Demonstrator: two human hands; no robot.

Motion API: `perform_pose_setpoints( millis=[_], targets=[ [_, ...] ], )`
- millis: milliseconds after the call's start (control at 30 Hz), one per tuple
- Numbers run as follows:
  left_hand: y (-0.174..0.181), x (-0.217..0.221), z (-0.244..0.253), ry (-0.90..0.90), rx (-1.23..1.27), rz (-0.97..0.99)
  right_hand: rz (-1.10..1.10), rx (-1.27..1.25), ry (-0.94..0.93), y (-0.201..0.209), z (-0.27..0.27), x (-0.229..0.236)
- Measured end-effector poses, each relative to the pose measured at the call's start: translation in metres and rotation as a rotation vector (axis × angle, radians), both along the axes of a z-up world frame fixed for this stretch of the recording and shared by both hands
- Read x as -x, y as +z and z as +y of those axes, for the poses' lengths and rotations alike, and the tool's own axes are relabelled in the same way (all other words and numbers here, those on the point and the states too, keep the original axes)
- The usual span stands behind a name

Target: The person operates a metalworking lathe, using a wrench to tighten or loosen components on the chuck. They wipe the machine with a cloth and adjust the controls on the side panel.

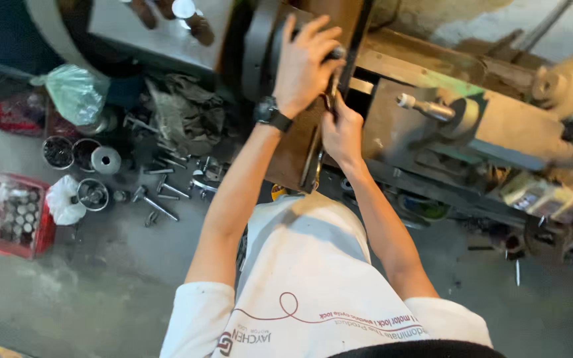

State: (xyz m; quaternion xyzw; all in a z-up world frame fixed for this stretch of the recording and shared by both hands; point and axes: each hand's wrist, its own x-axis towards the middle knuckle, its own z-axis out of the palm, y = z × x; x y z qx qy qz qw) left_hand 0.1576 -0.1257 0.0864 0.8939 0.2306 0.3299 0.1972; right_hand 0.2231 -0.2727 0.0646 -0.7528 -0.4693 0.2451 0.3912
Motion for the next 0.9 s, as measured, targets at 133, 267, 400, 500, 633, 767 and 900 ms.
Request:
perform_pose_setpoints(
  millis=[133,267,400,500,633,767,900],
  targets=[
    [-0.002,0.002,-0.006,-0.023,-0.07,-0.049,-0.263,-0.307,-0.012,-0.07,-0.016,0.007],
    [-0.006,0.002,-0.003,-0.029,-0.133,-0.078,-0.286,-0.338,0.027,-0.103,-0.012,-0.002],
    [-0.001,0.005,-0.007,-0.046,-0.104,-0.062,-0.108,-0.211,-0.078,-0.082,-0.02,-0.011],
    [-0.004,0.005,-0.008,-0.042,-0.098,-0.063,0.11,-0.049,-0.066,-0.044,-0.011,-0.03],
    [0.0,0.005,-0.008,-0.044,-0.071,-0.071,0.144,0.176,0.108,0.001,0.011,-0.046],
    [-0.003,0.0,-0.009,-0.009,-0.112,-0.079,0.08,0.156,0.265,-0.002,0.014,-0.052],
    [0.002,0.003,-0.009,-0.031,-0.058,-0.186,-0.132,0.178,0.191,-0.03,0.007,-0.042]
  ],
)
